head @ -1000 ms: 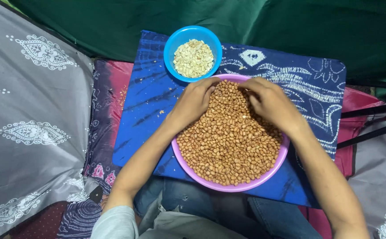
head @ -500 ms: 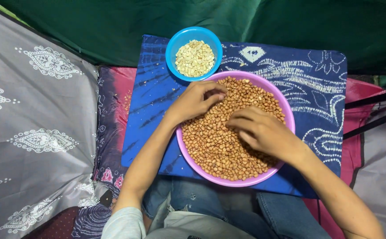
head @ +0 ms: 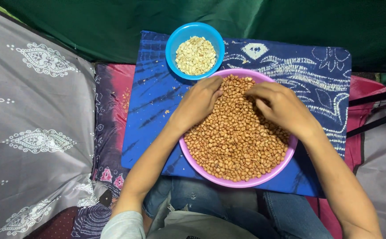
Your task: Sorting through a bowl of nuts to remove husks and debris by hand.
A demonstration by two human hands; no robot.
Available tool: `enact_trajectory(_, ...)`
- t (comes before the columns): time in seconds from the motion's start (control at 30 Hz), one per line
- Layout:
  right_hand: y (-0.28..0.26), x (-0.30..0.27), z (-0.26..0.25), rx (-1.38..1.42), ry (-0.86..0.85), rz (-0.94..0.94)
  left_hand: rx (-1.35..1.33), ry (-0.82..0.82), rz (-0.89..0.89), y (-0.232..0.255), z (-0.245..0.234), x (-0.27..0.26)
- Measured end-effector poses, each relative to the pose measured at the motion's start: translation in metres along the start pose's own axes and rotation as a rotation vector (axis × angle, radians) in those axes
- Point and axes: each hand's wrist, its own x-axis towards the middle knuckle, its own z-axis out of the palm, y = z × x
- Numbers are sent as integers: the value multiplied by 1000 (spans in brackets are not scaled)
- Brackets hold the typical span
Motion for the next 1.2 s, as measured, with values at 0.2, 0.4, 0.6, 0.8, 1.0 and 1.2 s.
enact_trajectory(0.2, 5, 34, 21, -20, -23, 60, -140, -144, -84, 19, -5, 2)
enact_trajectory(0.4, -3, 31, 29, 164, -41, 23, -440, -91, -98, 2, 1, 0)
enact_trajectory(0.6, -37, 1, 3, 299, -82, 33, -810, -3, -101, 0, -11, 0)
enact_trajectory(0.8, -60, -19, -20, 288, -76, -48, -967, -67, -122, -20, -3, 2)
enact_trajectory(1.0, -25, -7, 20, 141, -250, 71, -773, -80, -67, -16, -8, -1)
enact_trajectory(1.2, -52, 9, -22, 100, -242, 172, -542, -249, -113, 18, -42, -6)
